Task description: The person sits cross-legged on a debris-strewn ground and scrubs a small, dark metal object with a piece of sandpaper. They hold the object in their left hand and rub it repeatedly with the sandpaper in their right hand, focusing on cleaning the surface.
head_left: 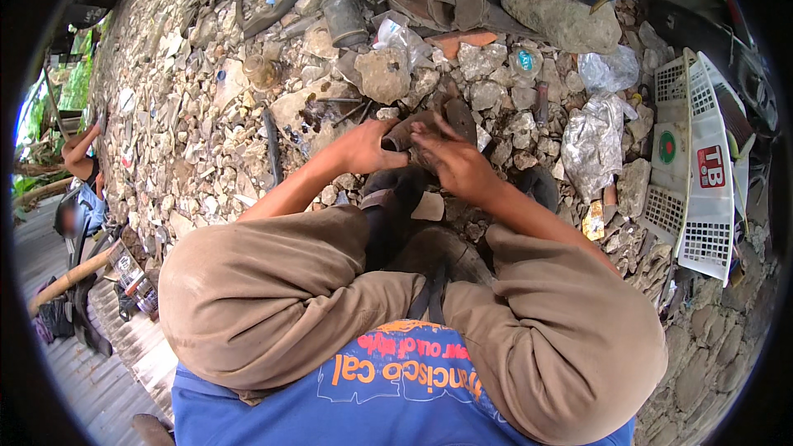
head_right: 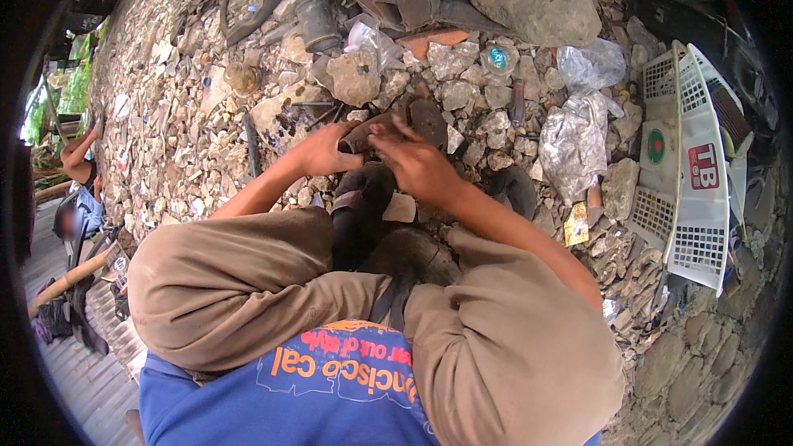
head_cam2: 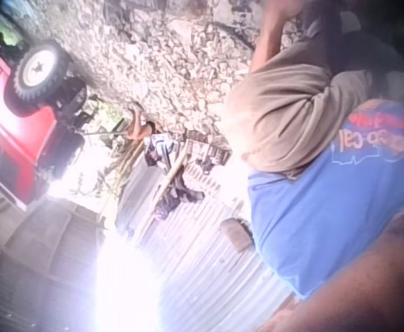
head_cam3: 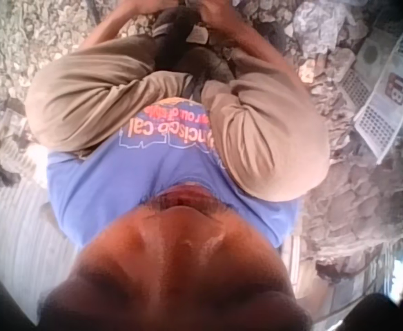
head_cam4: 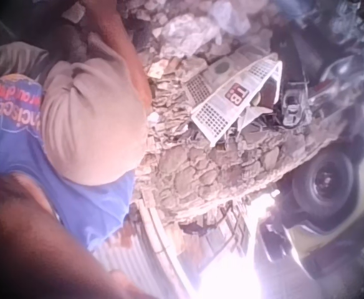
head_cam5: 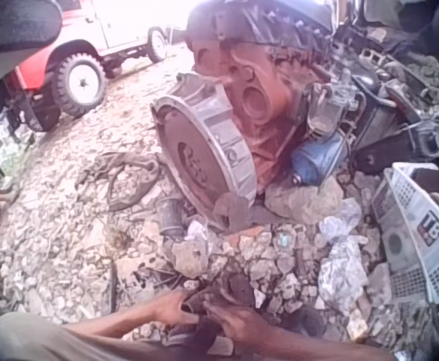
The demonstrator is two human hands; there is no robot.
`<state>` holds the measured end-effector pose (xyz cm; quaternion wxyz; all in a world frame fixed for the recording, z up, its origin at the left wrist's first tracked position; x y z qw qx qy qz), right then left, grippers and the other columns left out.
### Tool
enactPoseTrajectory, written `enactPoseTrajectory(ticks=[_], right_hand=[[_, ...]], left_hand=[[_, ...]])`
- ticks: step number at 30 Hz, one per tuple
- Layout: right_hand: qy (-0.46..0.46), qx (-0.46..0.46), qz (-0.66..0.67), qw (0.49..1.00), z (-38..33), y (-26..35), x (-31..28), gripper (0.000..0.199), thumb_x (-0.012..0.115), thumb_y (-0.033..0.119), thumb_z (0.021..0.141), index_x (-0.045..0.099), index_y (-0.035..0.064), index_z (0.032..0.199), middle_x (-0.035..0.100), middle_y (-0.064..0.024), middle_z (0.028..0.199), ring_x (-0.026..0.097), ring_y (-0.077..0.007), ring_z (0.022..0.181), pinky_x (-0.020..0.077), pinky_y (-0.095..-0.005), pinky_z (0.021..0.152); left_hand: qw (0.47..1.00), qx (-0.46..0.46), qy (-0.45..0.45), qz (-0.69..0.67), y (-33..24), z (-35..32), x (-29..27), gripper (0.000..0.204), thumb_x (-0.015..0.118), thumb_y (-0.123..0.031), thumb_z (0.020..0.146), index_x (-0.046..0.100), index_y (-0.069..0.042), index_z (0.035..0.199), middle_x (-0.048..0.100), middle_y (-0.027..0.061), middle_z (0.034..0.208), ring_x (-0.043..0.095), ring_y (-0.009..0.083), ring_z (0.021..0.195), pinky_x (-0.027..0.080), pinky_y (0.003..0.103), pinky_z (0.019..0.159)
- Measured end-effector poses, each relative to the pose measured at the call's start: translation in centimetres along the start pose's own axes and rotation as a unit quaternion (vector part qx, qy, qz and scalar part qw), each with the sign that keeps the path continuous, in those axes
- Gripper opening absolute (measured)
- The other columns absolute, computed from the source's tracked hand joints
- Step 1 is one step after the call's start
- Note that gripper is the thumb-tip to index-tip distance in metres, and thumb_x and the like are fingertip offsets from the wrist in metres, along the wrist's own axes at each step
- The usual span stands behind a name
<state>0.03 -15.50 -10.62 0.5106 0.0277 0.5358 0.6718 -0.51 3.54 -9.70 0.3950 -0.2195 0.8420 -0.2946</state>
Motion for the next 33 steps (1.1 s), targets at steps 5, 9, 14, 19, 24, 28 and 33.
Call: enactPoseTrajectory(ticks=[5, 9, 14, 19, 24, 28, 33], right_hand=[[-0.019, 0.034, -0.039, 0.998, 0.3, 0.0, -0.5, 0.033, 0.063, 0.001, 0.094, 0.064, -0.0067, 0.126, 0.068, -0.0244, 0.124, 0.064, -0.0345, 0.122, 0.0412, -0.0489, 0.117], [-0.011, 0.028, -0.038, 0.999, -0.6, -0.9, -0.3, 0.034, 0.060, -0.001, 0.093, 0.063, -0.0067, 0.127, 0.067, -0.0249, 0.127, 0.062, -0.0358, 0.125, 0.0388, -0.0514, 0.118], [0.001, 0.011, -0.013, 1.000, -0.3, 0.3, -0.1, 0.041, 0.057, -0.004, 0.091, 0.059, -0.0069, 0.132, 0.064, -0.0264, 0.129, 0.061, -0.0390, 0.125, 0.0355, -0.0529, 0.120], [0.023, 0.007, -0.036, 0.999, -0.7, -0.5, 0.2, 0.042, 0.053, -0.006, 0.093, 0.059, -0.0056, 0.134, 0.063, -0.0246, 0.133, 0.059, -0.0373, 0.129, 0.0345, -0.0537, 0.121], [0.047, 0.027, -0.021, 0.998, -1.6, -1.5, -0.6, 0.041, 0.059, 0.001, 0.096, 0.055, -0.0080, 0.136, 0.059, -0.0260, 0.139, 0.054, -0.0357, 0.136, 0.0318, -0.0532, 0.121], [0.060, -0.018, -0.046, 0.997, -2.6, 0.9, 0.3, 0.044, 0.059, 0.000, 0.094, 0.055, -0.0068, 0.137, 0.058, -0.0237, 0.141, 0.053, -0.0363, 0.137, 0.0317, -0.0535, 0.122], [0.091, -0.020, -0.117, 0.989, -3.2, 1.0, 1.0, 0.055, 0.060, -0.004, 0.089, 0.050, -0.0058, 0.143, 0.052, -0.0231, 0.149, 0.047, -0.0340, 0.143, 0.0323, -0.0533, 0.122]], left_hand=[[0.999, -0.015, -0.022, 0.035, 0.5, 0.0, 0.2, 0.073, 0.074, -0.035, 0.075, 0.057, 0.002, 0.136, 0.068, 0.0287, 0.120, 0.065, 0.0398, 0.115, 0.049, 0.045, 0.100], [0.999, -0.019, 0.023, -0.020, 0.0, 0.0, 0.2, 0.073, 0.074, -0.035, 0.075, 0.057, 0.002, 0.136, 0.067, 0.0291, 0.121, 0.064, 0.0403, 0.115, 0.049, 0.046, 0.099], [1.000, -0.011, 0.004, -0.007, -0.9, -0.5, -0.3, 0.074, 0.074, -0.037, 0.075, 0.057, 0.002, 0.136, 0.066, 0.0297, 0.123, 0.063, 0.0410, 0.117, 0.049, 0.046, 0.101], [1.000, -0.013, 0.000, 0.025, -0.6, -0.2, -0.2, 0.076, 0.074, -0.038, 0.075, 0.056, 0.003, 0.137, 0.066, 0.0295, 0.124, 0.062, 0.0415, 0.119, 0.048, 0.046, 0.103], [1.000, -0.014, 0.004, -0.003, -0.6, -0.3, -0.2, 0.076, 0.075, -0.038, 0.075, 0.057, 0.003, 0.136, 0.066, 0.0290, 0.124, 0.062, 0.0412, 0.118, 0.048, 0.046, 0.103], [1.000, -0.013, 0.008, -0.007, -0.9, -0.3, -0.1, 0.075, 0.076, -0.037, 0.076, 0.057, 0.004, 0.136, 0.066, 0.0290, 0.124, 0.063, 0.0409, 0.118, 0.048, 0.046, 0.102], [1.000, -0.004, -0.024, -0.013, -0.1, -0.2, 0.5, 0.075, 0.074, -0.039, 0.077, 0.057, 0.005, 0.136, 0.068, 0.0288, 0.121, 0.064, 0.0397, 0.116, 0.048, 0.045, 0.103]])
Point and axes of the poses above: each hand's wrist, its own z-axis towards the middle knuckle, its own x-axis out of the palm, y = z × x, the point moved 5 cm from there along z, towards the middle knuckle
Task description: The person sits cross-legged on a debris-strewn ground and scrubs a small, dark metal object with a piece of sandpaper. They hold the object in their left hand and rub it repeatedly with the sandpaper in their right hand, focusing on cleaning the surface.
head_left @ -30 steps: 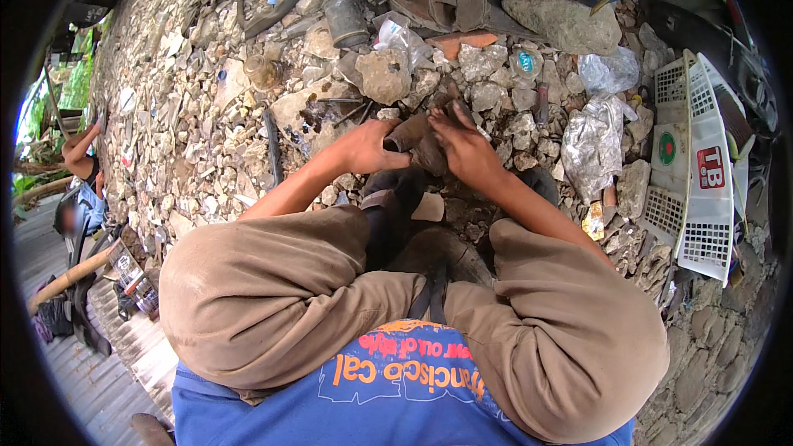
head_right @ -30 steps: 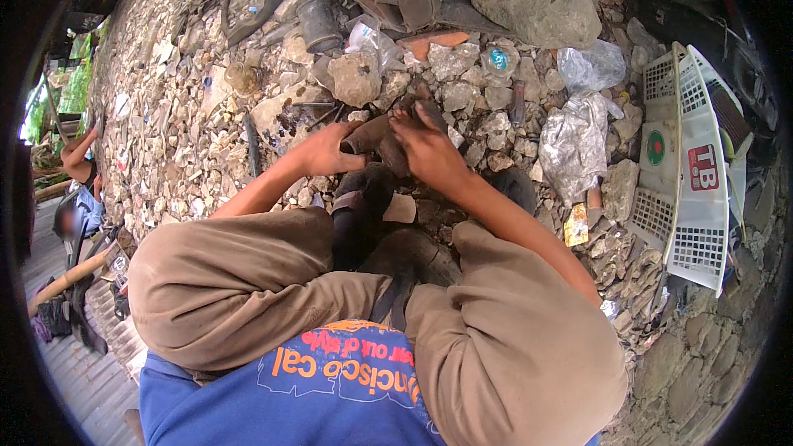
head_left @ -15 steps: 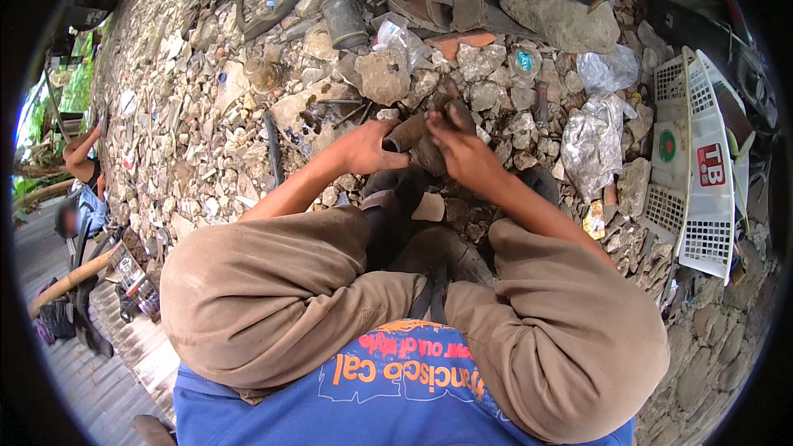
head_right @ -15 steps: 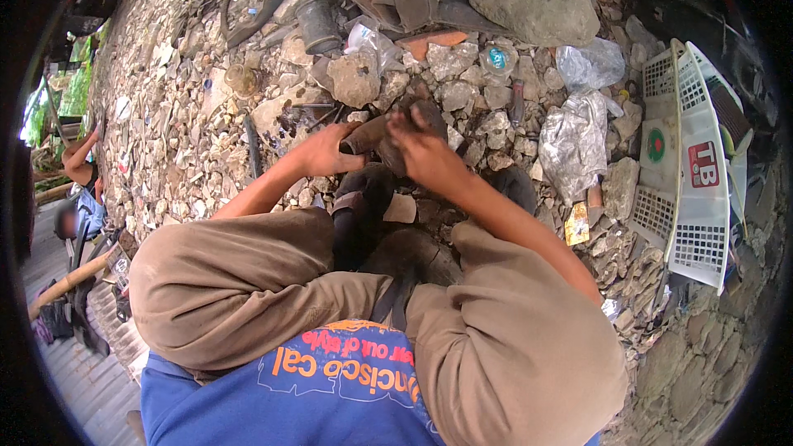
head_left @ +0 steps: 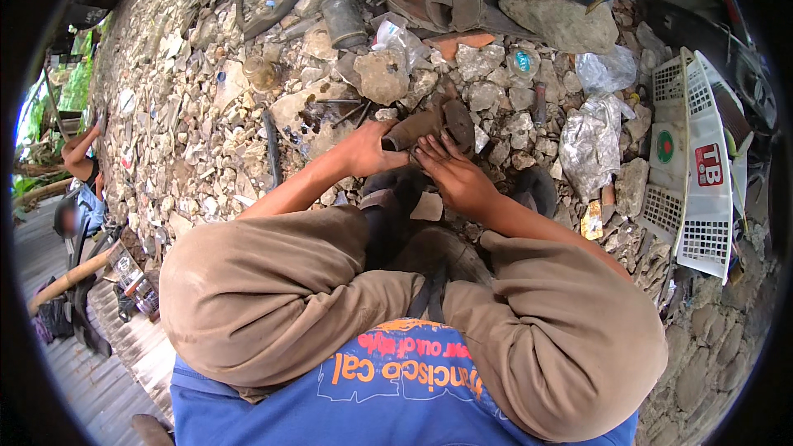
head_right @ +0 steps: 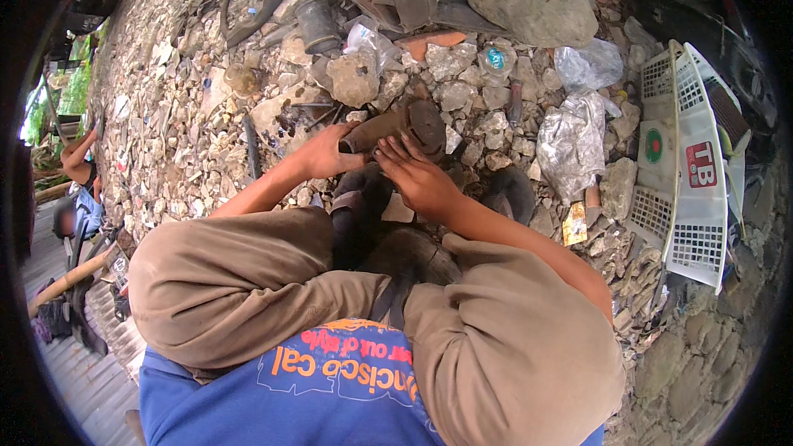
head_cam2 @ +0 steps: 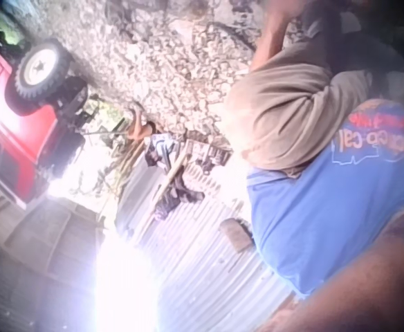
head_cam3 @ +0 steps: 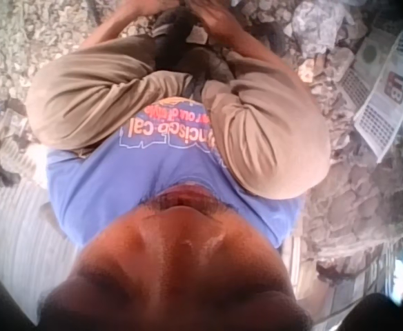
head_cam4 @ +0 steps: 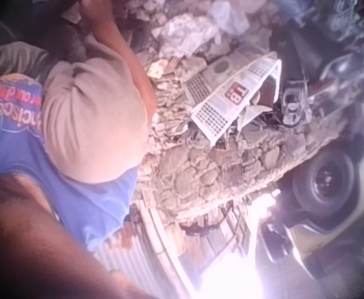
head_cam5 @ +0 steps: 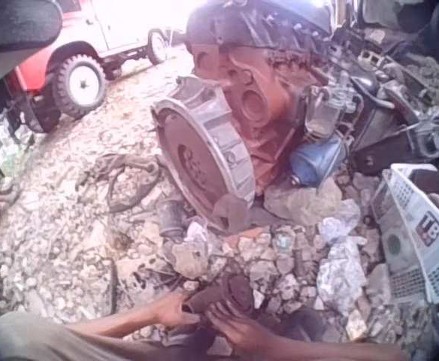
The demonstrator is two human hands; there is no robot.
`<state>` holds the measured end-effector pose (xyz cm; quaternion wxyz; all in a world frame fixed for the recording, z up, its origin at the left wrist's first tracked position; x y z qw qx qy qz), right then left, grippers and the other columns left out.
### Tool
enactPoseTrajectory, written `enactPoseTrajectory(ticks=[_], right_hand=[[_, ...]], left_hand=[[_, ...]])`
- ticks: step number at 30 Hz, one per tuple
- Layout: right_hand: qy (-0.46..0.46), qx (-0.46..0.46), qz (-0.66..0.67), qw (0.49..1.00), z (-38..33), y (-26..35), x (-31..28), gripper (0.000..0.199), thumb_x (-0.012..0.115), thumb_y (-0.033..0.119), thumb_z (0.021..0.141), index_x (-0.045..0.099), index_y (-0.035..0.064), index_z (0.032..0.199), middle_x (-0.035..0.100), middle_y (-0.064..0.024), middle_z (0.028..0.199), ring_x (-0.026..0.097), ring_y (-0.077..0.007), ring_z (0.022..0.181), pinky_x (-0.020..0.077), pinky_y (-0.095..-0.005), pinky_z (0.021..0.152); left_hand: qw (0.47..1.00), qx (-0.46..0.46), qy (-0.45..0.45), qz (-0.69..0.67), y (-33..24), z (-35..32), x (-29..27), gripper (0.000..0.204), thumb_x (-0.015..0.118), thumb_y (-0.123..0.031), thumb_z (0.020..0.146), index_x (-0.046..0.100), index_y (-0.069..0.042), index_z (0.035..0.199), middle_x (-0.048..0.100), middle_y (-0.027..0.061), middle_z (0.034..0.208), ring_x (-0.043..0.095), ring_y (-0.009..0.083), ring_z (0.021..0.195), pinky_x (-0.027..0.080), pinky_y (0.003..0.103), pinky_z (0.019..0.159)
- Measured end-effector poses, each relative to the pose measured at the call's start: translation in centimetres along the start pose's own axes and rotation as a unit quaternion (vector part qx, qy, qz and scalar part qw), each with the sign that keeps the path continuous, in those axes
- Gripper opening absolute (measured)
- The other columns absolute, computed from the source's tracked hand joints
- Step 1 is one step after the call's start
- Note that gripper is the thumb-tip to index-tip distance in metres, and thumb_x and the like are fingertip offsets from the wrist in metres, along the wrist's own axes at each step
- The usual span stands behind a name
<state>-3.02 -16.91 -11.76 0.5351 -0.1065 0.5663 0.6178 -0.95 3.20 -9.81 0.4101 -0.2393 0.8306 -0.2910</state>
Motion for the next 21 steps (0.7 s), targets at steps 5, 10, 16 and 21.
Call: enactPoseTrajectory(ticks=[5, 10, 16, 21], right_hand=[[0.017, 0.004, 0.055, 0.998, -1.6, -0.6, -0.6, 0.060, 0.057, -0.007, 0.086, 0.046, -0.0066, 0.145, 0.050, -0.0241, 0.150, 0.046, -0.0343, 0.144, 0.0292, -0.0534, 0.123], [0.012, 0.025, 0.053, 0.998, -1.9, -0.5, -1.2, 0.057, 0.056, -0.006, 0.089, 0.046, -0.0069, 0.145, 0.052, -0.0240, 0.148, 0.047, -0.0354, 0.142, 0.0304, -0.0531, 0.123], [0.008, 0.022, 0.062, 0.998, -1.0, -1.2, -0.7, 0.054, 0.056, -0.002, 0.094, 0.044, -0.0069, 0.147, 0.052, -0.0248, 0.147, 0.049, -0.0368, 0.140, 0.0317, -0.0535, 0.122], [0.001, 0.024, 0.020, 1.000, -1.5, -0.6, -0.7, 0.055, 0.055, -0.002, 0.094, 0.043, -0.0070, 0.148, 0.052, -0.0256, 0.147, 0.050, -0.0378, 0.139, 0.0309, -0.0537, 0.122]], left_hand=[[1.000, -0.007, 0.012, 0.014, 0.7, 0.2, 0.1, 0.078, 0.074, -0.040, 0.078, 0.054, 0.006, 0.138, 0.064, 0.0305, 0.127, 0.061, 0.0414, 0.120, 0.047, 0.045, 0.106], [0.999, -0.015, -0.035, 0.028, -0.5, -0.4, 0.0, 0.073, 0.072, -0.038, 0.079, 0.057, 0.006, 0.135, 0.066, 0.0296, 0.124, 0.062, 0.0411, 0.118, 0.048, 0.045, 0.104], [0.999, 0.011, -0.048, 0.014, 1.7, 0.5, 1.1, 0.084, 0.070, -0.051, 0.078, 0.057, 0.012, 0.131, 0.064, 0.0351, 0.122, 0.061, 0.0453, 0.119, 0.048, 0.046, 0.104], [0.999, 0.005, -0.043, -0.018, 1.6, 0.9, 1.4, 0.087, 0.069, -0.053, 0.078, 0.056, 0.013, 0.132, 0.064, 0.0350, 0.123, 0.061, 0.0453, 0.120, 0.047, 0.046, 0.105]])
Point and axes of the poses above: each hand's wrist, its own z-axis towards the middle knuckle, its own x-axis out of the palm, y = z × x, the point moved 5 cm from there along z, towards the middle knuckle
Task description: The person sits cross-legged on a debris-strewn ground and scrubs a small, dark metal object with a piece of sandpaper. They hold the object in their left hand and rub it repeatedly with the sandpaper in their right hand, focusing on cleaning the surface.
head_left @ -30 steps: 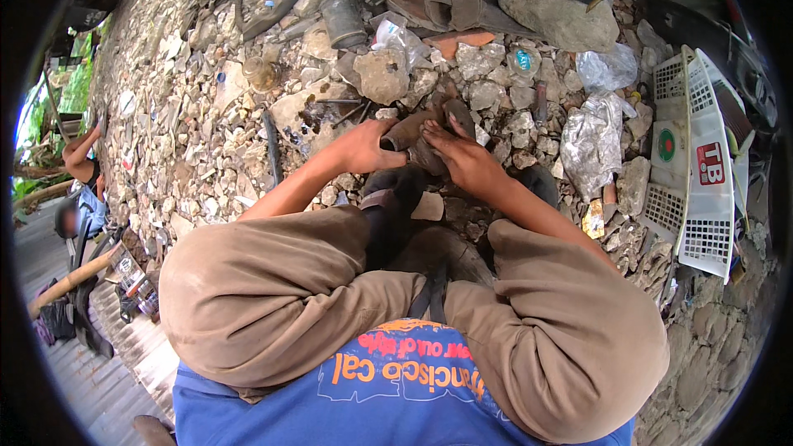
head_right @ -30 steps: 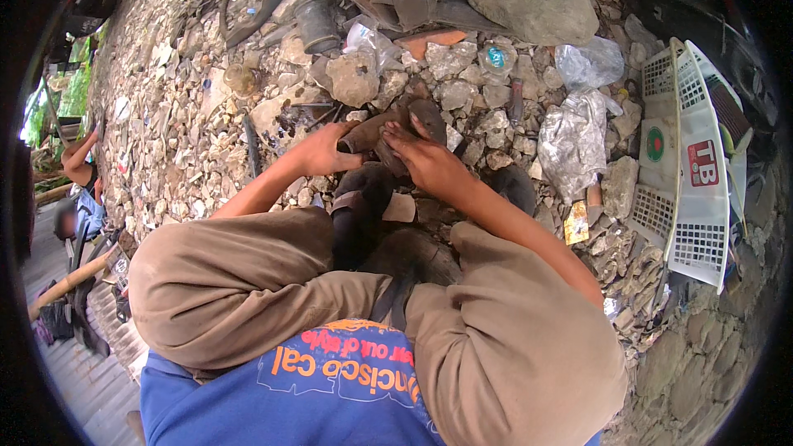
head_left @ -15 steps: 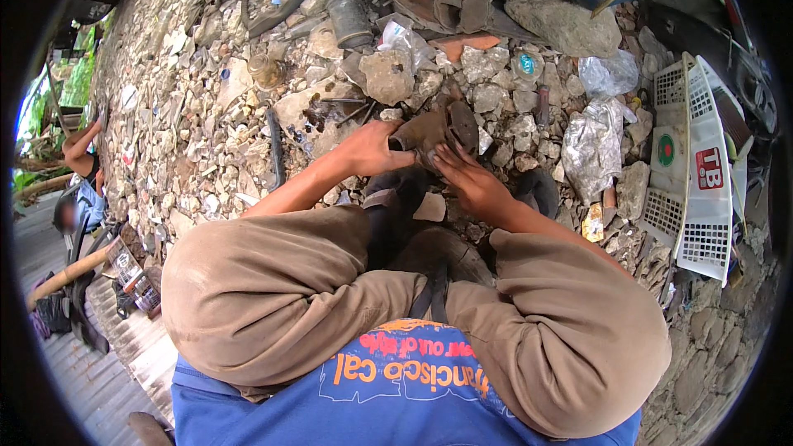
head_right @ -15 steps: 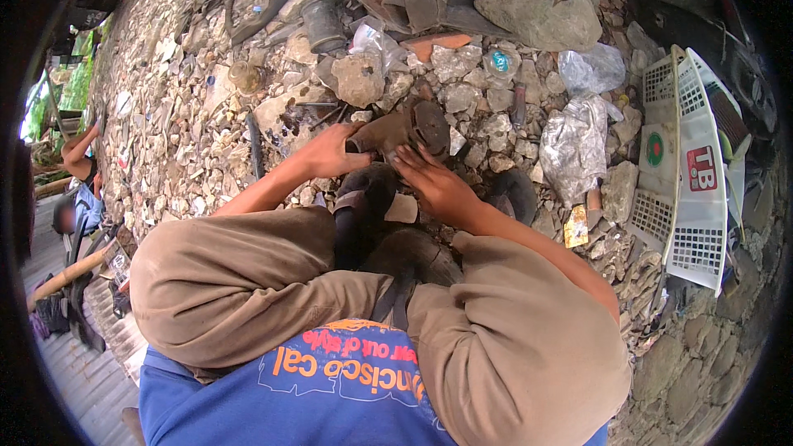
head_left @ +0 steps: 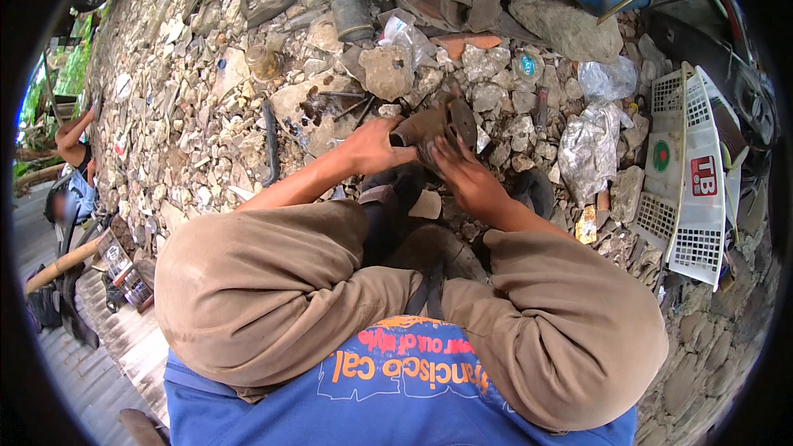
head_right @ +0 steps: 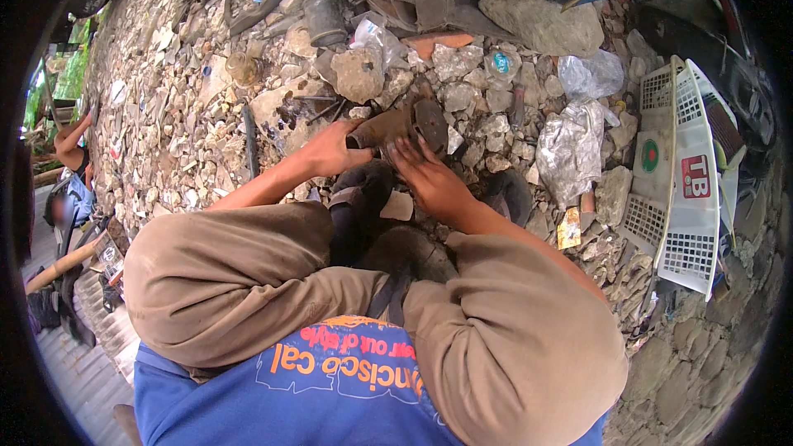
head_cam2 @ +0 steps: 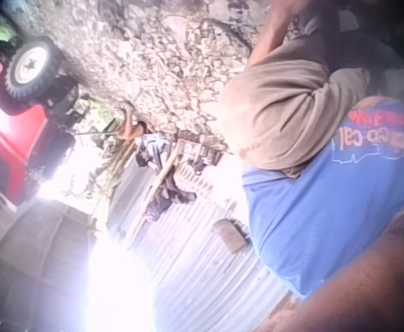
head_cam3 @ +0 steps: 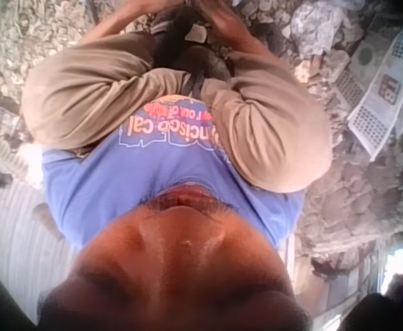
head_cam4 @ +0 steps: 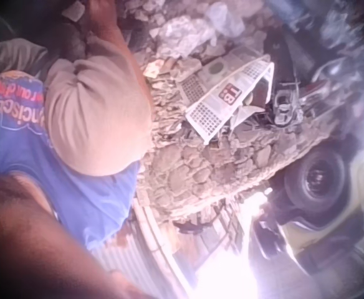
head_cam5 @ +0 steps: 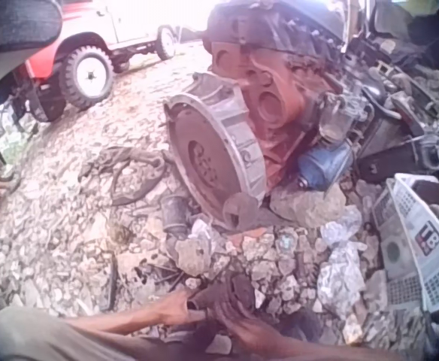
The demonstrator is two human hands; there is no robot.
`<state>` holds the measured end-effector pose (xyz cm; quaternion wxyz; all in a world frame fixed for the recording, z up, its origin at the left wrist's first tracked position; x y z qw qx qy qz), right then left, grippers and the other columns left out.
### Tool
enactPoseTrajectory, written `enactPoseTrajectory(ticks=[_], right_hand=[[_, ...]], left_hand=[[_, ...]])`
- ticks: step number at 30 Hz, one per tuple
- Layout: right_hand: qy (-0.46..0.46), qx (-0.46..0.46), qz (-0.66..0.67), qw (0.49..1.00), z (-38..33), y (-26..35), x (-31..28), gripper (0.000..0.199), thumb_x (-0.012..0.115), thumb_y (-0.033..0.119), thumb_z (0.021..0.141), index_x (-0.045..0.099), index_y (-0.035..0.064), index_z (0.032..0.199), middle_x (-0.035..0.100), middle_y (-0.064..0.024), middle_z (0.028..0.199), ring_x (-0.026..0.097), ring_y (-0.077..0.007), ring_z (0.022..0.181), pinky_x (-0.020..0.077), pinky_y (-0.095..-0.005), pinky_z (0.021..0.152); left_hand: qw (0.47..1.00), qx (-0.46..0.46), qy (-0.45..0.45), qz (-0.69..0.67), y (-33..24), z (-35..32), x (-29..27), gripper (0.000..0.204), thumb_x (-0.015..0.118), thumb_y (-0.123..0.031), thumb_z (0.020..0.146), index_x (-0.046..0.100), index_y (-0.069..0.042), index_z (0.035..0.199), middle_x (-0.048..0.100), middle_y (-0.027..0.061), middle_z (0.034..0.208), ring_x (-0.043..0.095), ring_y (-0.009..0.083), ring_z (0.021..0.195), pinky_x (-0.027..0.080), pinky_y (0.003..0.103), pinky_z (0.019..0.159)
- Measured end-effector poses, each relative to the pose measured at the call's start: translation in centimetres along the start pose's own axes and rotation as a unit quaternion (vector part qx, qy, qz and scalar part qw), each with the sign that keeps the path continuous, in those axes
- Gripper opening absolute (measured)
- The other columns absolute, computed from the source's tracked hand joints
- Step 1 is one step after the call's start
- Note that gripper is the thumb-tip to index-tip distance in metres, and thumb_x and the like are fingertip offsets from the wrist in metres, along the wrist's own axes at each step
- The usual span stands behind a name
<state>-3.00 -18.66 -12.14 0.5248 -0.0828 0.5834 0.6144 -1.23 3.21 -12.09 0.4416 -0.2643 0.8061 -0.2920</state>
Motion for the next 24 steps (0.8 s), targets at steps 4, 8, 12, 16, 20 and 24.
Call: enactPoseTrajectory(ticks=[4, 8, 12, 16, 20, 24], right_hand=[[-0.009, 0.053, 0.063, 0.997, 3.3, -0.7, 0.1, 0.053, 0.053, 0.000, 0.096, 0.042, -0.0069, 0.148, 0.051, -0.0255, 0.149, 0.048, -0.0369, 0.141, 0.0280, -0.0539, 0.123], [0.022, 0.005, 0.073, 0.997, 0.1, -0.2, 0.0, 0.052, 0.051, 0.001, 0.098, 0.042, -0.0067, 0.149, 0.049, -0.0266, 0.150, 0.046, -0.0376, 0.142, 0.0258, -0.0532, 0.124], [-0.002, 0.025, 0.042, 0.999, 2.1, -0.4, 0.3, 0.054, 0.051, 0.002, 0.098, 0.041, -0.0041, 0.151, 0.048, -0.0249, 0.151, 0.044, -0.0364, 0.143, 0.0253, -0.0514, 0.124], [0.001, 0.073, 0.101, 0.992, 3.9, -1.9, 0.0, 0.054, 0.052, 0.003, 0.098, 0.041, -0.0025, 0.151, 0.047, -0.0230, 0.153, 0.043, -0.0354, 0.145, 0.0257, -0.0499, 0.125], [0.036, 0.060, 0.091, 0.993, 1.0, -0.8, -0.2, 0.053, 0.052, 0.002, 0.099, 0.042, -0.0017, 0.151, 0.047, -0.0230, 0.153, 0.042, -0.0358, 0.145, 0.0267, -0.0495, 0.124], [-0.028, 0.050, 0.090, 0.994, 3.4, -1.9, -0.1, 0.053, 0.052, 0.002, 0.099, 0.042, -0.0021, 0.151, 0.048, -0.0238, 0.152, 0.042, -0.0364, 0.144, 0.0268, -0.0501, 0.124]], left_hand=[[1.000, 0.003, -0.003, 0.015, -0.8, -0.7, -0.6, 0.086, 0.069, -0.054, 0.078, 0.057, 0.013, 0.131, 0.065, 0.0349, 0.120, 0.062, 0.0452, 0.117, 0.048, 0.047, 0.103], [0.999, 0.002, -0.017, 0.047, -1.0, -0.8, -0.5, 0.085, 0.069, -0.055, 0.079, 0.058, 0.012, 0.130, 0.066, 0.0353, 0.119, 0.063, 0.0452, 0.116, 0.049, 0.048, 0.102], [0.999, -0.023, 0.034, 0.001, -1.2, -0.7, -0.7, 0.092, 0.068, -0.056, 0.079, 0.053, 0.015, 0.136, 0.062, 0.0368, 0.127, 0.059, 0.0456, 0.124, 0.045, 0.046, 0.108], [0.999, -0.025, 0.015, 0.036, -0.2, -0.6, -0.4, 0.094, 0.067, -0.056, 0.080, 0.050, 0.015, 0.138, 0.058, 0.0376, 0.133, 0.055, 0.0456, 0.128, 0.042, 0.046, 0.112], [0.999, -0.015, 0.011, 0.036, -0.1, -0.5, -0.2, 0.092, 0.067, -0.055, 0.081, 0.052, 0.015, 0.137, 0.059, 0.0374, 0.131, 0.057, 0.0456, 0.127, 0.043, 0.046, 0.110], [0.998, -0.021, 0.017, 0.055, -1.5, -0.7, -1.3, 0.070, 0.069, -0.038, 0.079, 0.060, 0.007, 0.132, 0.066, 0.0316, 0.124, 0.063, 0.0423, 0.118, 0.047, 0.046, 0.104]])
Point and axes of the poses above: each hand's wrist, its own z-axis towards the middle knuckle, its own x-axis out of the palm, y = z × x, the point moved 5 cm from there along z, towards the middle knuckle
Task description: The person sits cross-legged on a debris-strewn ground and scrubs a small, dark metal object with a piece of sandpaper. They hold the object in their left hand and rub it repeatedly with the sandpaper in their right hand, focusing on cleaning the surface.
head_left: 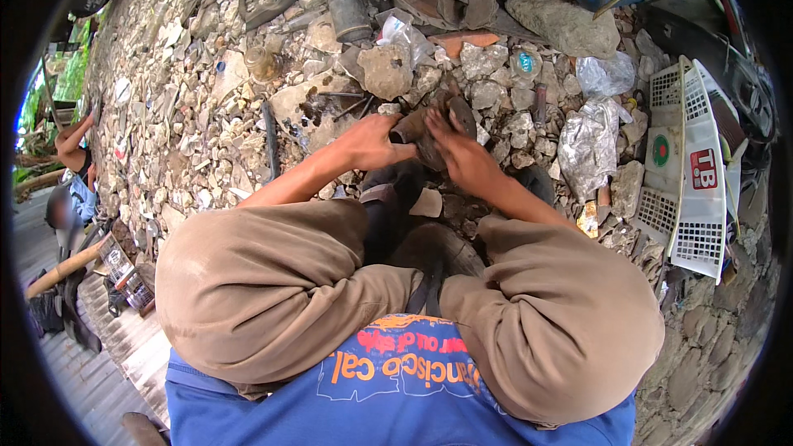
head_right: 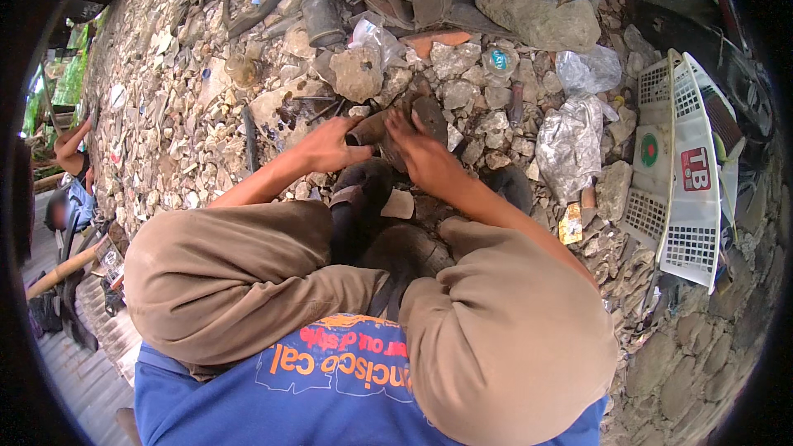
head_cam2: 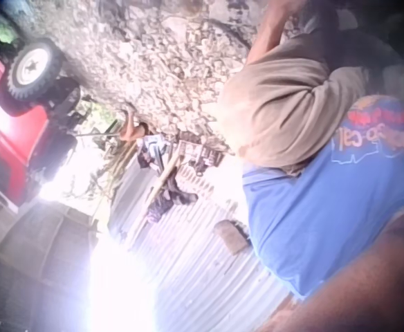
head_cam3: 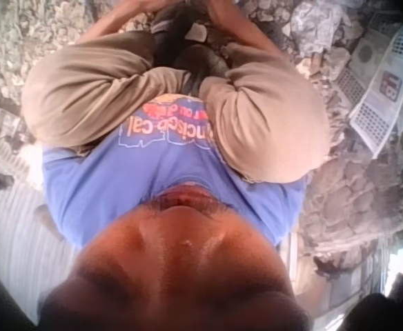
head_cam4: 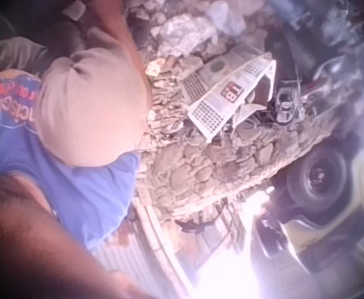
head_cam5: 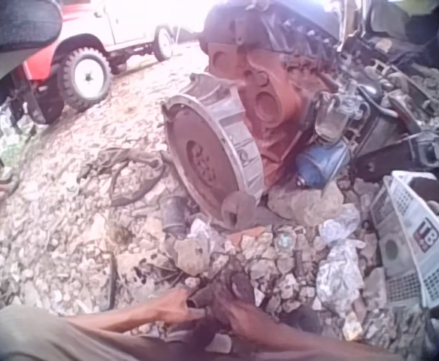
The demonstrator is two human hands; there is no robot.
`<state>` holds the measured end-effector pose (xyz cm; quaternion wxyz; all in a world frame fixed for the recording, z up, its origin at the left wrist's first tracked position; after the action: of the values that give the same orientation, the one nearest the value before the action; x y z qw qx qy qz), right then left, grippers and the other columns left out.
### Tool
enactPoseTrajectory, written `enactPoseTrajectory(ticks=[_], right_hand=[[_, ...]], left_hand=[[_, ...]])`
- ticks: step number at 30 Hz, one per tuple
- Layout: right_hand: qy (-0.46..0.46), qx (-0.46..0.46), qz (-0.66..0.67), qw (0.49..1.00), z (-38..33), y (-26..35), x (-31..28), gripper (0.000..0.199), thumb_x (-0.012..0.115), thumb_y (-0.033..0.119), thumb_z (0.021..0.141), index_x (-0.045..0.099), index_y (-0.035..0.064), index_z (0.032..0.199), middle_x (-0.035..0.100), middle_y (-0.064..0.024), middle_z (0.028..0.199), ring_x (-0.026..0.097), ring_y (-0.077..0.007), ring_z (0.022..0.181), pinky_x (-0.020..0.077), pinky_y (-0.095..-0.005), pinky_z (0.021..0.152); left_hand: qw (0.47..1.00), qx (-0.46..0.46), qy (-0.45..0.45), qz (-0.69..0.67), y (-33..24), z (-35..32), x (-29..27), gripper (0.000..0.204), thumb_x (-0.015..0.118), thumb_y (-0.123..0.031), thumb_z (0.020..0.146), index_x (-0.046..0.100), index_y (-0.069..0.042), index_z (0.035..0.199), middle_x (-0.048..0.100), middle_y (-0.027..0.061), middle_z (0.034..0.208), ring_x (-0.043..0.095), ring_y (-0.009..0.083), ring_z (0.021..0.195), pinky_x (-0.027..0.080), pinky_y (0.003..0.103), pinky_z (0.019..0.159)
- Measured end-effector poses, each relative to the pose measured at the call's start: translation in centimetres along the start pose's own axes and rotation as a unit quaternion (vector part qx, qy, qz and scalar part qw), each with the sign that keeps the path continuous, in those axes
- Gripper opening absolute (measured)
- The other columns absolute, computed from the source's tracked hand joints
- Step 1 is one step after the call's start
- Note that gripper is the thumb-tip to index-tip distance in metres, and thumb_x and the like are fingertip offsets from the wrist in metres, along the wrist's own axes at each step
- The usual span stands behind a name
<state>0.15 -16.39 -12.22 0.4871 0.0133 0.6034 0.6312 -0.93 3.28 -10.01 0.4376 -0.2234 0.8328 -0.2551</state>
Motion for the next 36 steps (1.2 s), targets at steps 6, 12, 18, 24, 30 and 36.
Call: enactPoseTrajectory(ticks=[6, 12, 18, 24, 30, 36], right_hand=[[0.026, 0.022, 0.024, 0.999, 0.3, 0.6, -0.3, 0.052, 0.052, 0.001, 0.098, 0.043, -0.0040, 0.149, 0.050, -0.0251, 0.149, 0.044, -0.0379, 0.143, 0.0271, -0.0506, 0.124], [0.017, 0.025, -0.010, 1.000, 1.5, -0.5, -0.5, 0.044, 0.052, 0.003, 0.102, 0.051, 0.0007, 0.145, 0.057, -0.0235, 0.143, 0.050, -0.0383, 0.138, 0.0379, -0.0436, 0.116], [-0.068, 0.235, 0.083, 0.966, 5.0, -3.0, -5.3, 0.035, 0.052, 0.024, 0.109, 0.064, -0.0004, 0.131, 0.073, -0.0203, 0.114, 0.070, -0.0217, 0.103, 0.0512, -0.0339, 0.092], [-0.235, 0.250, 0.083, 0.936, 0.1, -5.0, -6.5, 0.036, 0.052, 0.026, 0.109, 0.065, -0.0020, 0.126, 0.067, -0.0164, 0.082, 0.060, -0.0182, 0.075, 0.0507, -0.0343, 0.074], [-0.236, 0.295, 0.110, 0.920, -0.2, -5.1, -7.7, 0.035, 0.054, 0.024, 0.108, 0.065, -0.0059, 0.122, 0.067, -0.0148, 0.088, 0.057, -0.0150, 0.079, 0.0491, -0.0331, 0.076], [-0.246, 0.291, 0.132, 0.915, -0.5, -5.8, -7.3, 0.035, 0.054, 0.025, 0.108, 0.065, -0.0058, 0.120, 0.071, -0.0149, 0.093, 0.061, -0.0159, 0.085, 0.0502, -0.0324, 0.081]], left_hand=[[1.000, -0.004, -0.002, 0.018, 0.0, -0.4, 0.1, 0.065, 0.069, -0.041, 0.081, 0.063, 0.004, 0.127, 0.067, 0.0313, 0.117, 0.064, 0.0434, 0.113, 0.049, 0.049, 0.099], [0.999, 0.010, -0.005, 0.051, 0.1, -0.2, -0.3, 0.065, 0.070, -0.045, 0.082, 0.064, 0.001, 0.127, 0.068, 0.0314, 0.113, 0.065, 0.0443, 0.109, 0.049, 0.051, 0.096], [0.998, 0.063, 0.018, 0.020, -1.5, -0.5, -2.0, 0.066, 0.072, -0.043, 0.084, 0.062, 0.004, 0.130, 0.064, 0.0296, 0.127, 0.058, 0.0432, 0.126, 0.046, 0.047, 0.106], [0.940, 0.337, 0.048, -0.006, -3.8, -1.8, -4.3, 0.050, 0.060, -0.039, 0.100, 0.067, 0.005, 0.121, 0.064, 0.0259, 0.132, 0.055, 0.0395, 0.132, 0.043, 0.047, 0.112], [0.958, 0.256, 0.126, -0.041, -2.6, 2.9, -2.6, 0.058, 0.033, -0.044, 0.110, 0.066, 0.000, 0.129, 0.062, 0.0209, 0.137, 0.055, 0.0403, 0.132, 0.040, 0.046, 0.113], [0.992, -0.025, 0.106, 0.070, 4.7, 6.5, -3.8, 0.080, 0.025, -0.063, 0.107, 0.070, 0.000, 0.126, 0.064, 0.0280, 0.131, 0.058, 0.0404, 0.127, 0.043, 0.041, 0.110]])
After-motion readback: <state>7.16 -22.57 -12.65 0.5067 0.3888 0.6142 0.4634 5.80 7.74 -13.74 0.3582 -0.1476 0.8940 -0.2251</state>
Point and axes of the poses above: each hand's wrist, its own z-axis towards the middle knuckle, its own x-axis out of the palm, y = z × x, the point moved 5 cm from there along z, towards the middle knuckle
